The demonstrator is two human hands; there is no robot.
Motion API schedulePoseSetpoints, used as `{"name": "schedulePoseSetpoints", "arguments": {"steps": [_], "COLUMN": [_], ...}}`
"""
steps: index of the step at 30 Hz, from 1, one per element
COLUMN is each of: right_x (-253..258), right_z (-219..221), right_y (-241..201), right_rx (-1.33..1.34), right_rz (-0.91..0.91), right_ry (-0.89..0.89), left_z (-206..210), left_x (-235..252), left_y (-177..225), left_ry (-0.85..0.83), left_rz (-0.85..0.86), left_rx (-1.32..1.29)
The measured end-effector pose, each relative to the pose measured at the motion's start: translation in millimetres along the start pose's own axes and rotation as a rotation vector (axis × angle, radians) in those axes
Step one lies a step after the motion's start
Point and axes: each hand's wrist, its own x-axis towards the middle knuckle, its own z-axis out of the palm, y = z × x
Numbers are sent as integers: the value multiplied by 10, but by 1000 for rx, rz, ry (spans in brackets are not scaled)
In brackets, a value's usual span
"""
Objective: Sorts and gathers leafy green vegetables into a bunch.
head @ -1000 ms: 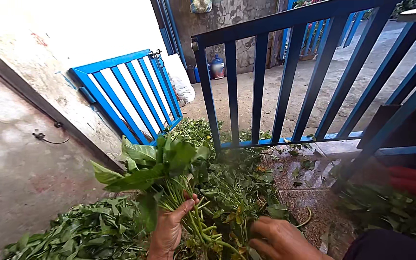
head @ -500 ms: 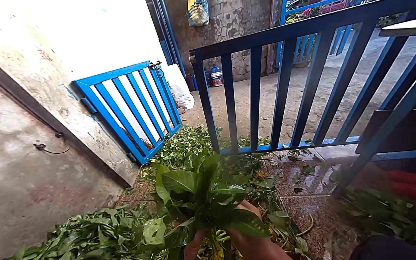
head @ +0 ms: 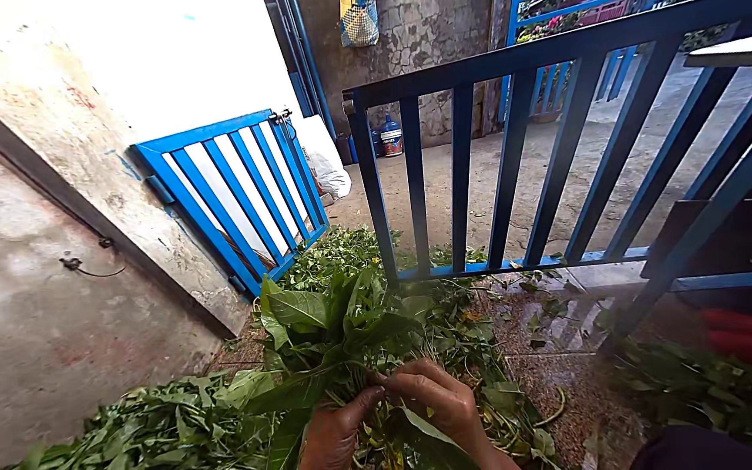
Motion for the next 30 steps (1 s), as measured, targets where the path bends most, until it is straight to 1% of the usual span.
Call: {"name": "schedulePoseSetpoints", "arguments": {"steps": [10, 14, 16, 18, 21, 22, 23, 25, 27, 28, 30], "right_x": [-75, -133, -177, -278, -502, -570, -603, -532, -341, -211, 29], "right_z": [-34, -53, -60, -96, -190, -196, -192, -165, -68, -30, 26], "right_y": [-49, -49, -32, -57, -237, -264, -274, -266, -212, -199, -200], "right_rx": [-79, -108, -156, -225, -194, -175, -161, -169, -284, -348, -479], "right_rz": [-119, -123, -141, -148, -51, -19, 9, 12, -47, -81, -138], "right_ry": [-5, -13, -10, -88, -400, -469, -489, -406, -235, -197, -209], "left_z": [42, -7, -61, -68, -62, -70, -80, -74, -61, -51, -27], "left_x": [-81, -32, 10, 25, 57, 74, 91, 100, 99, 100, 74], "left_y": [74, 37, -7, -33, -35, -28, -20, -6, -20, -30, -24], "left_ry": [-9, -62, -80, -35, 83, 113, 137, 174, 200, 215, 235], "left_rz": [-55, -44, -68, -109, -176, -181, -177, -168, -146, -127, -93], "left_rx": [17, -30, -70, -119, -159, -151, -135, -100, -79, -64, -23]}}
